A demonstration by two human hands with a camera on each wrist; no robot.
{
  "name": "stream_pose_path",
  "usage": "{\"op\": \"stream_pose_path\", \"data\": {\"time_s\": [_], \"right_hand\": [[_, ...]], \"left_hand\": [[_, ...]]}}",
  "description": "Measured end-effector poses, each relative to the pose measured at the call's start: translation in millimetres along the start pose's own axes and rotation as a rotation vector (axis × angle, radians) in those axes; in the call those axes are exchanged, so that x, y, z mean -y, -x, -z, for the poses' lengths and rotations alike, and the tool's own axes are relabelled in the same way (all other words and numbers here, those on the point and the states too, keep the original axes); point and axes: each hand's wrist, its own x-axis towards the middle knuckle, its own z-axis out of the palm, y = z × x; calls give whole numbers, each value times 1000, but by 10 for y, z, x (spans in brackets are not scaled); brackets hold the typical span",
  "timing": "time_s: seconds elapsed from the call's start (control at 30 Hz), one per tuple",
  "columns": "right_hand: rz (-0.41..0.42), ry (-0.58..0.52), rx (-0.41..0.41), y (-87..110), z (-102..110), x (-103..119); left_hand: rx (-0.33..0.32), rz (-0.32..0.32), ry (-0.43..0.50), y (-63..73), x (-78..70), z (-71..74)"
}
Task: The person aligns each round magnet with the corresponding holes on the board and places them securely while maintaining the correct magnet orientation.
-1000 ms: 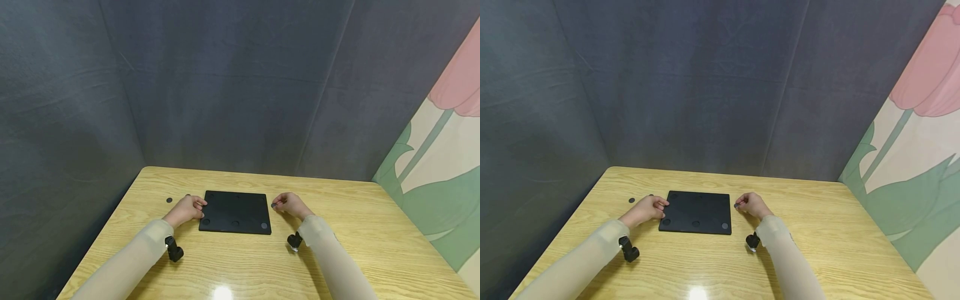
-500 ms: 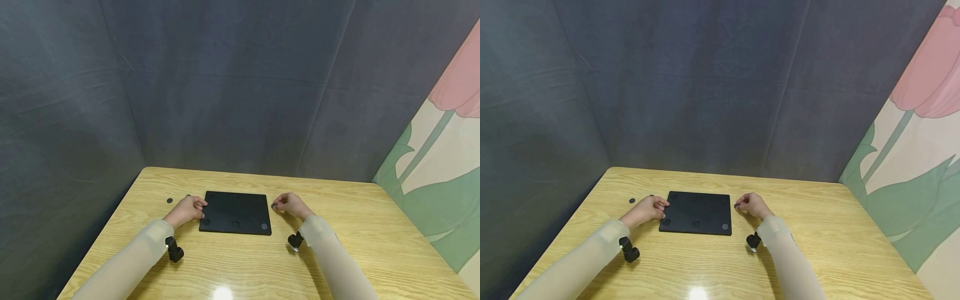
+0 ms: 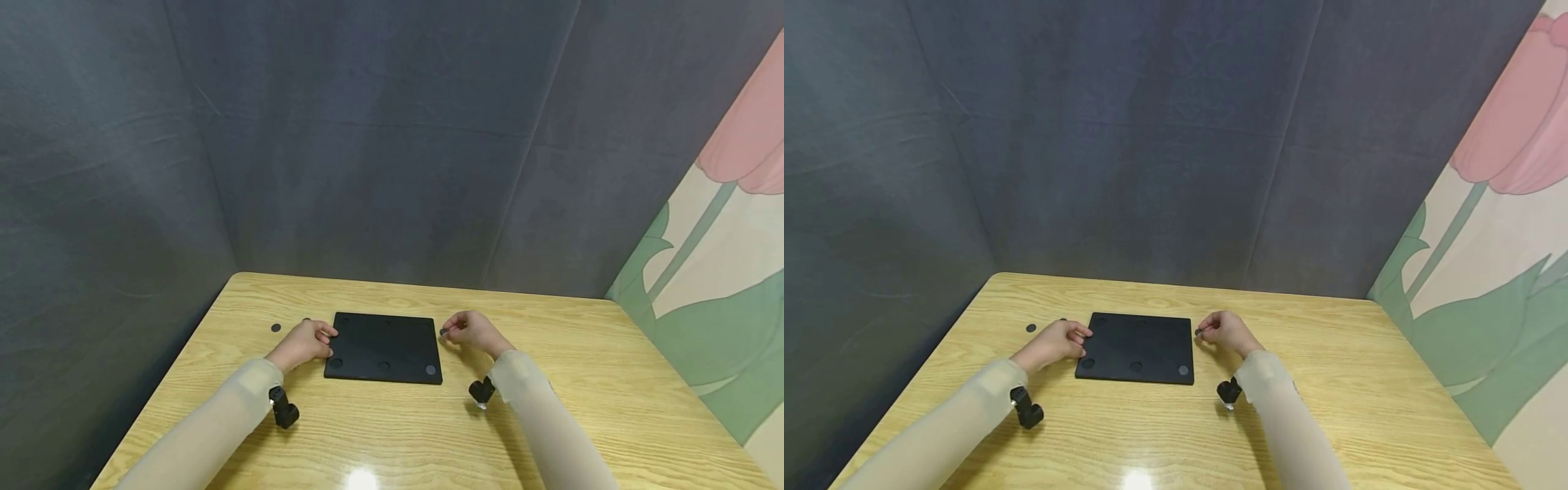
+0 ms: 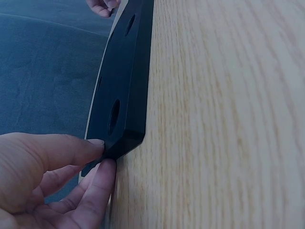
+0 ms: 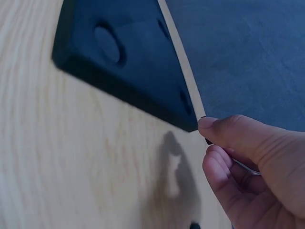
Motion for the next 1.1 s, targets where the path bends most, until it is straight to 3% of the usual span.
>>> {"op": "stream_pose_path", "data": {"time_s": [0.6,1.1], "right_hand": [[43,-2,1,-35,-49,237],[75,22,-68,-103,-100,329]], "left_hand": [[0,2,8,31,-23,1],[-2,7,7,18,-19,-6]]}}
